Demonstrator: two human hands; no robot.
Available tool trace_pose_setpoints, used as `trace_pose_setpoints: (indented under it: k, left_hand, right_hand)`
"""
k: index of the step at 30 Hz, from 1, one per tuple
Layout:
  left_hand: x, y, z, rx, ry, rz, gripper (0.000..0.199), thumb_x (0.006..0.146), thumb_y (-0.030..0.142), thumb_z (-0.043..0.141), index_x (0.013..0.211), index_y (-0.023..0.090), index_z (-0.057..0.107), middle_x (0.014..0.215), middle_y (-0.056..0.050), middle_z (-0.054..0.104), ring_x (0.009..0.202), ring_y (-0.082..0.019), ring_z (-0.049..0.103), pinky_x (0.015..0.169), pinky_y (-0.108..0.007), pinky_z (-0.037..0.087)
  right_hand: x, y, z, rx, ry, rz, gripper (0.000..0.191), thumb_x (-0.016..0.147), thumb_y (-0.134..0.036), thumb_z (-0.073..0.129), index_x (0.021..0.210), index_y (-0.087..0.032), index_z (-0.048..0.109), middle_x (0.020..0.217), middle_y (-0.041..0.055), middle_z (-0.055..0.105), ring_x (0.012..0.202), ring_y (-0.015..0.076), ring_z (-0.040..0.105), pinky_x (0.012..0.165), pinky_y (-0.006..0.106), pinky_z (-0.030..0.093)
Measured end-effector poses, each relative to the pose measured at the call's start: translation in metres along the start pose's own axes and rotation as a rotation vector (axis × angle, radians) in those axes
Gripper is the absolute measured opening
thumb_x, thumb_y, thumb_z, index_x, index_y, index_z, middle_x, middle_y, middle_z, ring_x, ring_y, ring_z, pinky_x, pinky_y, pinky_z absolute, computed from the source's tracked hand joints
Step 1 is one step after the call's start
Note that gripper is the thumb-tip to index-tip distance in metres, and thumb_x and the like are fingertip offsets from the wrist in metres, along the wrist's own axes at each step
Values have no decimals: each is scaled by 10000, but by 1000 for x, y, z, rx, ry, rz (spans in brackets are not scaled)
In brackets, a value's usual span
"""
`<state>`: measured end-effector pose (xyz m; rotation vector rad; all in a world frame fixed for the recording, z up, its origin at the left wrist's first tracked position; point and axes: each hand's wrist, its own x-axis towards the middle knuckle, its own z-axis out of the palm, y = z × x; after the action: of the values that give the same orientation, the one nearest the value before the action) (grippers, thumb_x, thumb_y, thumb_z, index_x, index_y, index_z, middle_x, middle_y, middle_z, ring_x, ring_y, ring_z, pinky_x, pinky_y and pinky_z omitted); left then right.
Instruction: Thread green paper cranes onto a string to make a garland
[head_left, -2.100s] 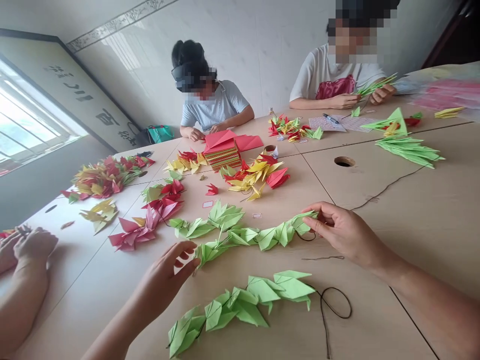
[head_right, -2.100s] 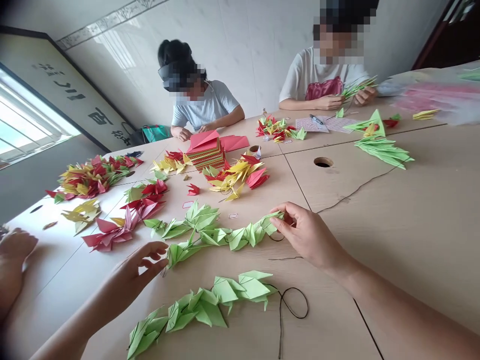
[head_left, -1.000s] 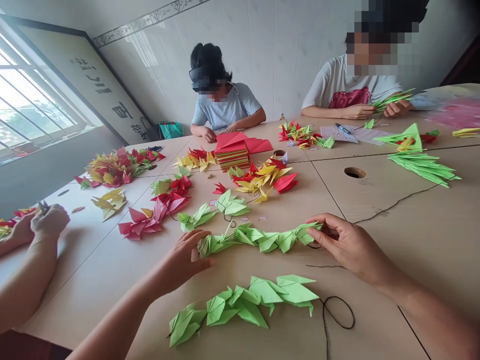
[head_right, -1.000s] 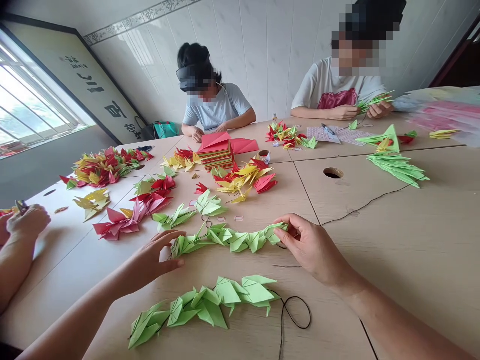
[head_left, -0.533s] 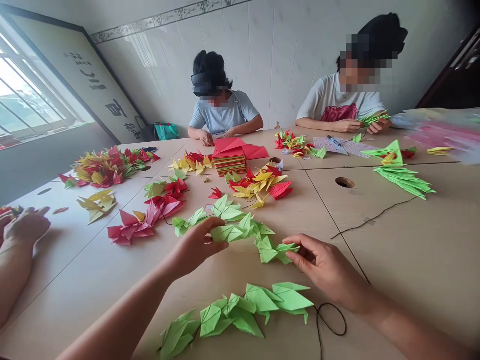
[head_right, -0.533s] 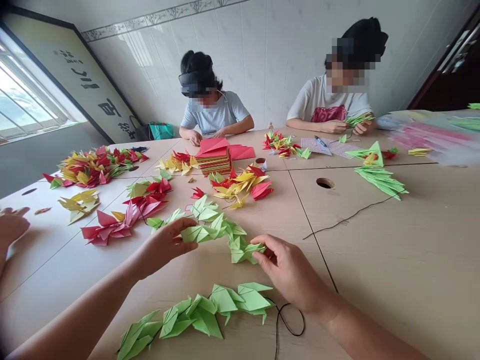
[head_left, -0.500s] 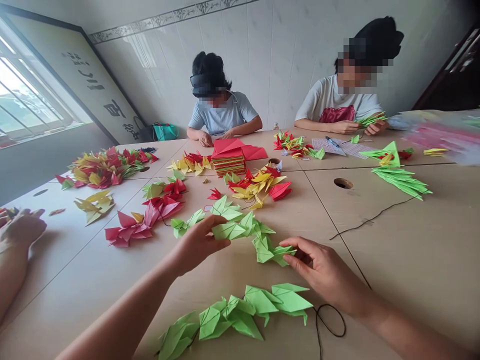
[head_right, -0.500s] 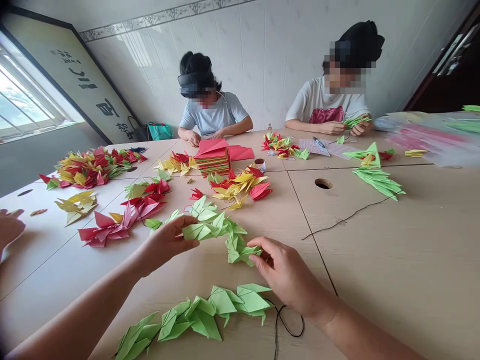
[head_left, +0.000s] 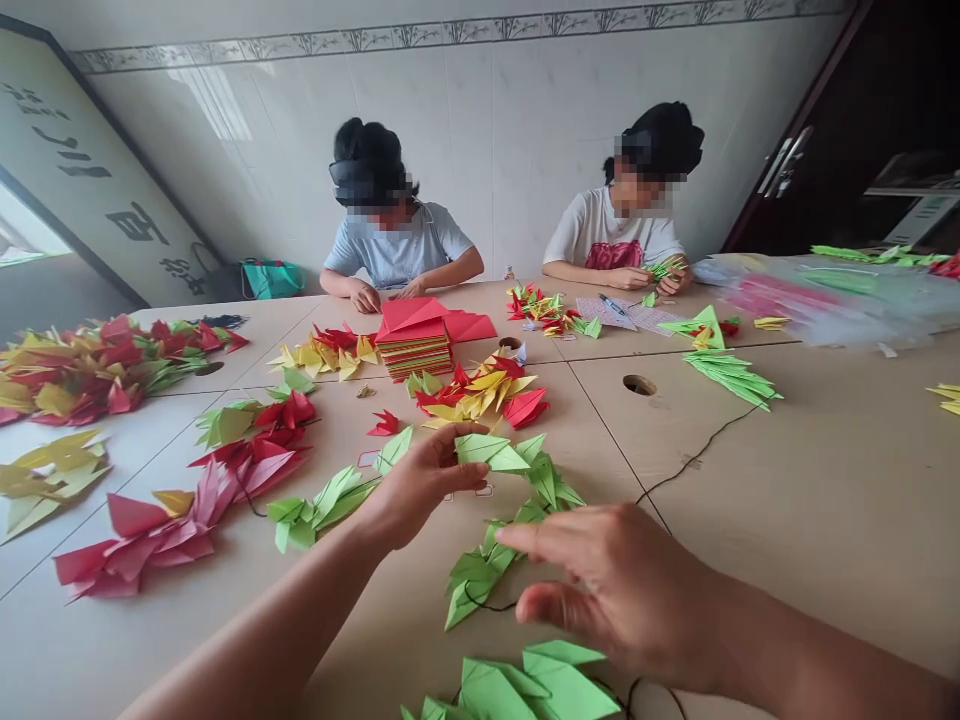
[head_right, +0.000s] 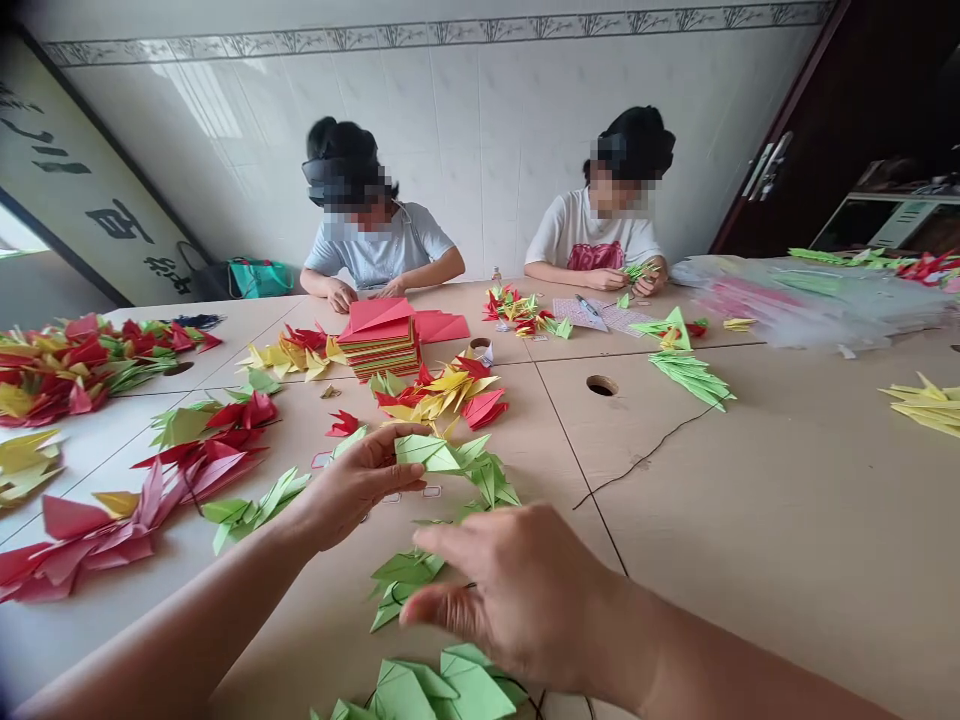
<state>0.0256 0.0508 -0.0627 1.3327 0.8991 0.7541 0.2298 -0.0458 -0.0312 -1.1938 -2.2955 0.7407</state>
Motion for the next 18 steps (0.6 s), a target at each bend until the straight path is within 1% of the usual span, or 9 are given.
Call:
trace_pose_setpoints:
  k: [1, 3, 5, 6, 8, 9, 11, 14, 18]
  left_hand:
    - [2, -1, 1, 5, -1, 4, 445, 745, 301, 762, 1151, 205, 609, 892, -15, 642, 770, -143, 599, 762, -309, 510]
    - [3, -2, 4, 22, 7, 20, 421, 769, 291, 746, 1157, 207, 605, 870, -9, 643, 753, -137, 585, 735, -287, 490]
    - [1, -4, 8, 43, 21, 39, 413, 790, 289, 727, 1174, 208, 600, 851, -9, 635, 750, -140, 569, 706, -275, 472]
    - [-1, -5, 10, 57, 28, 50, 423, 794, 288, 723, 1190, 211, 597, 859, -13, 629, 746, -143, 559, 687, -272, 464]
    - [-5, -9, 13, 84, 32, 95, 409, 792, 259, 718, 1185, 227, 609, 1034, -45, 613, 822, -156, 561, 690, -269, 460]
    - [-7, -11, 13, 109, 19, 142, 396, 799, 234, 706, 1185, 241, 615, 1161, -61, 578, 903, -170, 563, 720, -271, 465]
    - [-9, -16, 13, 135, -11, 189, 401, 817, 178, 676, 1200, 281, 614, 1288, -55, 513, 1046, -188, 536, 809, -275, 467]
    - [-10, -22, 12, 78, -50, 168, 419, 838, 159, 661, 1222, 311, 591, 1248, -38, 526, 1053, -173, 525, 879, -283, 470]
    - [-9, -26, 12, -31, -63, 111, 394, 853, 209, 675, 1223, 298, 574, 1135, -35, 551, 1004, -163, 531, 827, -262, 496]
  right_hand:
    - [4, 2, -6, 0, 91, 13, 425, 946, -536, 470, 1117, -213, 686, 808, 37, 692, 681, 181, 633, 599, 267, 483]
    - [14, 10, -14, 26, 251, 92, 382, 955, -517, 461, 956, -199, 673, 762, 20, 650, 614, 142, 571, 550, 243, 437]
    - [25, 20, -14, 91, 326, 195, 319, 937, -501, 508, 934, -203, 625, 726, -3, 612, 591, 124, 535, 533, 230, 419]
    - [30, 24, -11, 128, 333, 235, 289, 927, -486, 533, 956, -208, 605, 724, -12, 602, 590, 119, 528, 533, 225, 419]
    - [37, 31, -1, 187, 325, 270, 225, 916, -432, 570, 978, -216, 582, 751, -22, 599, 616, 112, 531, 554, 216, 425]
    - [39, 34, 4, 210, 314, 268, 185, 917, -397, 575, 961, -217, 577, 760, -25, 597, 632, 108, 533, 569, 212, 427]
    - [40, 38, 13, 269, 285, 256, 127, 924, -341, 567, 897, -217, 567, 747, -35, 583, 647, 103, 526, 582, 202, 425]
    - [37, 43, 18, 356, 238, 257, 156, 947, -318, 530, 830, -218, 552, 697, -51, 547, 622, 95, 490, 560, 189, 408]
    - [34, 48, 17, 337, 267, 239, 172, 953, -293, 521, 800, -219, 553, 669, -61, 520, 597, 85, 458, 549, 181, 386]
